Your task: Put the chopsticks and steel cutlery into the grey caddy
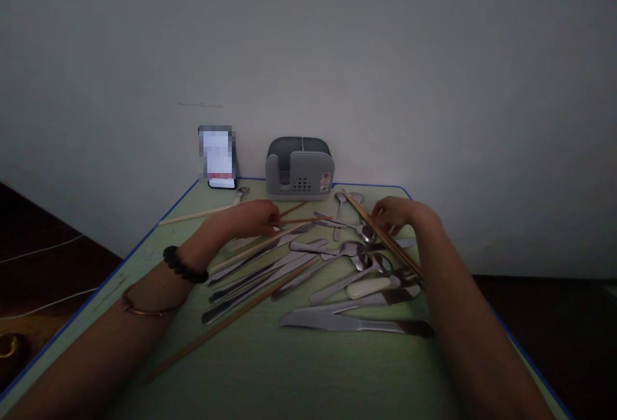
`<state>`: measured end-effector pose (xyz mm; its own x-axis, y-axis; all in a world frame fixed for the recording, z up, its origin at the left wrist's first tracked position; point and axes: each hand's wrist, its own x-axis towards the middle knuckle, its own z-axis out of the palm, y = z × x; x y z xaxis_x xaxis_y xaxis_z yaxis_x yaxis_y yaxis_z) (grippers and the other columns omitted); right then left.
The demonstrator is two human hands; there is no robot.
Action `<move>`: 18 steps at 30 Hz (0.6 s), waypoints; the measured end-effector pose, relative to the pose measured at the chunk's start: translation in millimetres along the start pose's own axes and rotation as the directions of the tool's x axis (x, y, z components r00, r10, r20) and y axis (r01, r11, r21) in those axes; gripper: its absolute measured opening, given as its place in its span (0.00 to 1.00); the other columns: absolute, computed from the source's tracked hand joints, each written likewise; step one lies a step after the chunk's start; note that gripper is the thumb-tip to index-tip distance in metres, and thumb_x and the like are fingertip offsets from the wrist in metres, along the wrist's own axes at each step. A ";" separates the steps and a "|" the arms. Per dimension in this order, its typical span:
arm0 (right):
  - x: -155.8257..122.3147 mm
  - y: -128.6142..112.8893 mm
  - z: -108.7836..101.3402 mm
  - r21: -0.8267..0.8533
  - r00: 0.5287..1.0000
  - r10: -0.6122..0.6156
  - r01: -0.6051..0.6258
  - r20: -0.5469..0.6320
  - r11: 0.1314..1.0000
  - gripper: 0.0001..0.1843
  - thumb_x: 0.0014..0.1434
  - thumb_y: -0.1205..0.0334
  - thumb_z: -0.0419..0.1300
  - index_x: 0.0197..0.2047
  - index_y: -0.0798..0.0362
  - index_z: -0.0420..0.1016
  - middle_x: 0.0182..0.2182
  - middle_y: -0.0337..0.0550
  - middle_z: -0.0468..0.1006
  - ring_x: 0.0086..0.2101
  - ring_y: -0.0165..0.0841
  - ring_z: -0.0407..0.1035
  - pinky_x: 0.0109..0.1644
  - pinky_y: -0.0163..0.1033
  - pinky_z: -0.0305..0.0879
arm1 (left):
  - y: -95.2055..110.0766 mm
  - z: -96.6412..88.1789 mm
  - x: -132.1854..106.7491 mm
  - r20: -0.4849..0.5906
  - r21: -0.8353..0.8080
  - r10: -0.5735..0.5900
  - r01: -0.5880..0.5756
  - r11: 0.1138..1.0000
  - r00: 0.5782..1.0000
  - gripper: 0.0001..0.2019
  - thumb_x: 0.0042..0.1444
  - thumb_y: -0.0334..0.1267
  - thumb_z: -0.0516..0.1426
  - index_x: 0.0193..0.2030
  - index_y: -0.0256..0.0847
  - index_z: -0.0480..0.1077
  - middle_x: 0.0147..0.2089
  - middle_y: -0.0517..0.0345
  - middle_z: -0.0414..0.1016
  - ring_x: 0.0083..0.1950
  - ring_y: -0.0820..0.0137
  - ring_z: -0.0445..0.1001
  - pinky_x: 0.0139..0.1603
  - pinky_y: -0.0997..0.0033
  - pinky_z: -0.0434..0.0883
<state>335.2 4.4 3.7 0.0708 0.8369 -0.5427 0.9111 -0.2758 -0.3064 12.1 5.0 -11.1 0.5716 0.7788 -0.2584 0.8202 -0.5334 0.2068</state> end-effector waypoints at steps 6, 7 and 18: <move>-4.0 -6.5 3.9 -0.035 1.000 -0.026 0.026 0.000 0.999 0.04 0.53 0.68 0.61 0.30 0.61 0.74 0.24 0.46 0.78 0.24 0.31 0.73 0.29 0.35 0.71 | 0.0 5.4 2.7 -0.046 0.069 0.022 -0.019 0.997 0.999 0.11 0.53 0.39 0.55 0.42 0.38 0.70 0.41 0.51 0.75 0.37 0.65 0.72 0.34 0.71 0.64; -4.3 -7.0 3.5 -0.049 0.999 -0.033 0.033 -0.002 0.998 0.04 0.53 0.68 0.61 0.29 0.61 0.74 0.23 0.45 0.77 0.23 0.31 0.72 0.29 0.35 0.71 | 0.9 5.2 2.3 -0.045 0.068 0.013 -0.010 0.998 0.999 0.11 0.53 0.39 0.55 0.42 0.39 0.69 0.40 0.51 0.75 0.36 0.66 0.71 0.33 0.72 0.63; -34.3 -19.4 -12.4 0.039 0.901 -0.408 0.417 -0.146 0.908 0.01 0.54 0.67 0.58 0.31 0.55 0.69 0.24 0.40 0.72 0.22 0.29 0.67 0.22 0.34 0.66 | 10.5 -18.8 -10.6 -0.290 -0.084 0.129 -0.160 0.984 0.948 0.14 0.60 0.41 0.47 0.43 0.38 0.70 0.38 0.52 0.75 0.36 0.67 0.71 0.36 0.71 0.67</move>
<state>320.0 -13.1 37.9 -0.2481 0.9360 -0.2498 0.8412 0.0802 -0.5347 14.2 -2.7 11.5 0.6412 0.7654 0.0554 0.7136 -0.6212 0.3239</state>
